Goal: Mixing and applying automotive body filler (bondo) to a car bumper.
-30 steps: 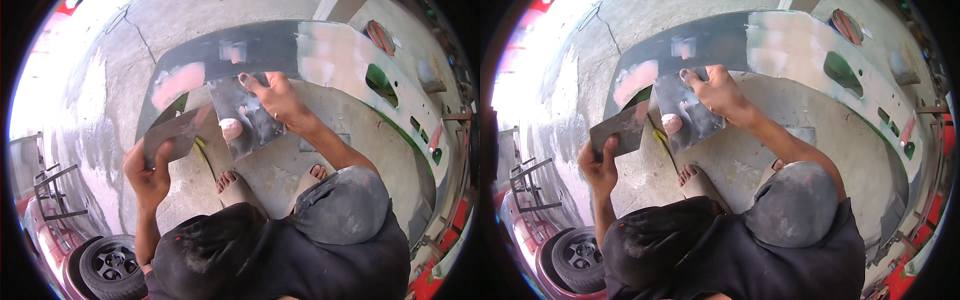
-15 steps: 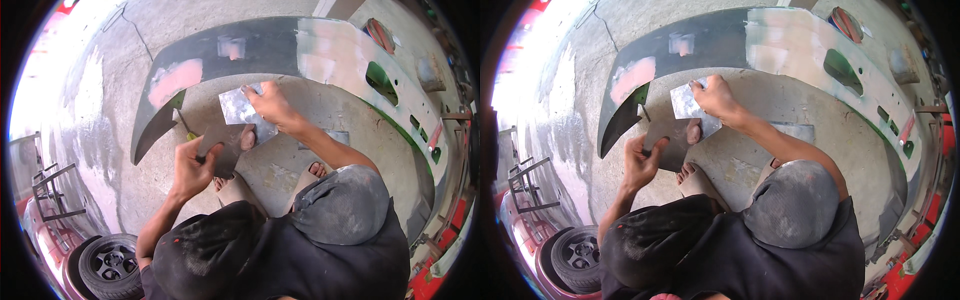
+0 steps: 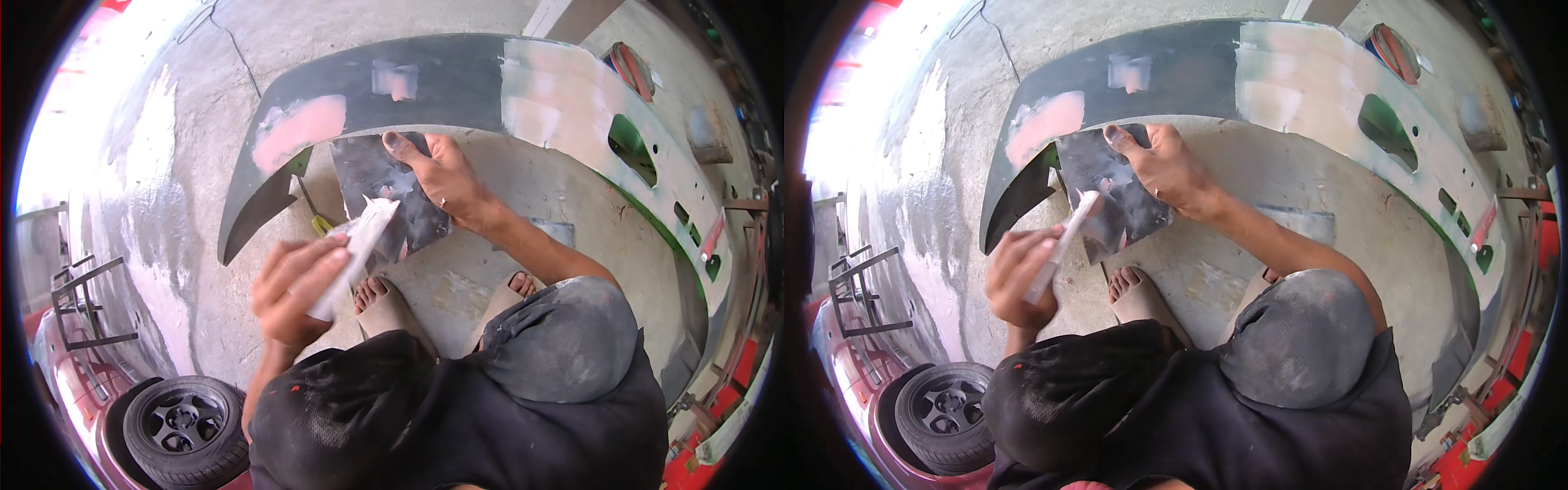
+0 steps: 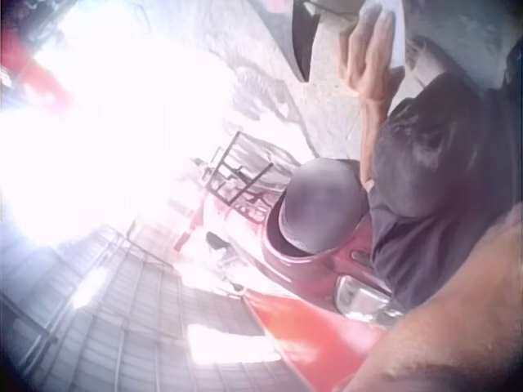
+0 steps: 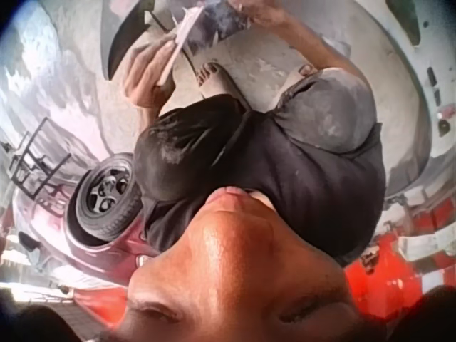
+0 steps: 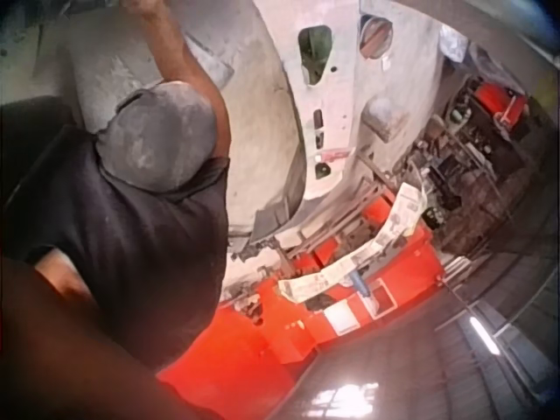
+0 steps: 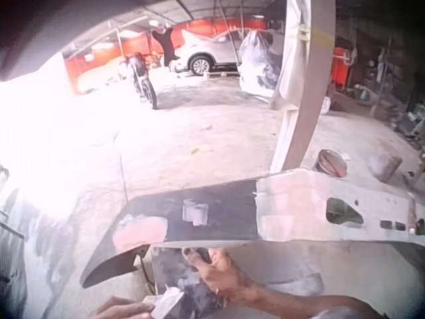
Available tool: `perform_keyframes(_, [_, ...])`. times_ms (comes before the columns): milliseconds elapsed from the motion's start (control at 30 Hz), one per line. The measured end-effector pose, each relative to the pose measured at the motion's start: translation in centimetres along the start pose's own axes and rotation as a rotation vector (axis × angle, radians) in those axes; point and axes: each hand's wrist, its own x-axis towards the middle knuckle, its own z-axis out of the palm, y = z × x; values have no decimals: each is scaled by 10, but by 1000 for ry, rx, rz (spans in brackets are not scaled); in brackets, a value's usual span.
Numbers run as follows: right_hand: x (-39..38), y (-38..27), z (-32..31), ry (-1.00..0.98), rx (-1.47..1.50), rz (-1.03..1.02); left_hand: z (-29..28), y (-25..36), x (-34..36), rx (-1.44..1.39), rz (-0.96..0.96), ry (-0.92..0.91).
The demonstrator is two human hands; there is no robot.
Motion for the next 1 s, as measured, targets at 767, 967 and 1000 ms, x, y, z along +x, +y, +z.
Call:
perform_keyframes(767, [-9,-18,-14,116,-29,-31,-14,-20,-3,-386,-801,133])
perform_keyframes(967, [-3,-4,-7,112,-2,1,-9,0,24,456,152,-321])
perform_keyframes(1000, [-3,-3,-8,119,-1,-2,-4,3,17,461,158,-374])
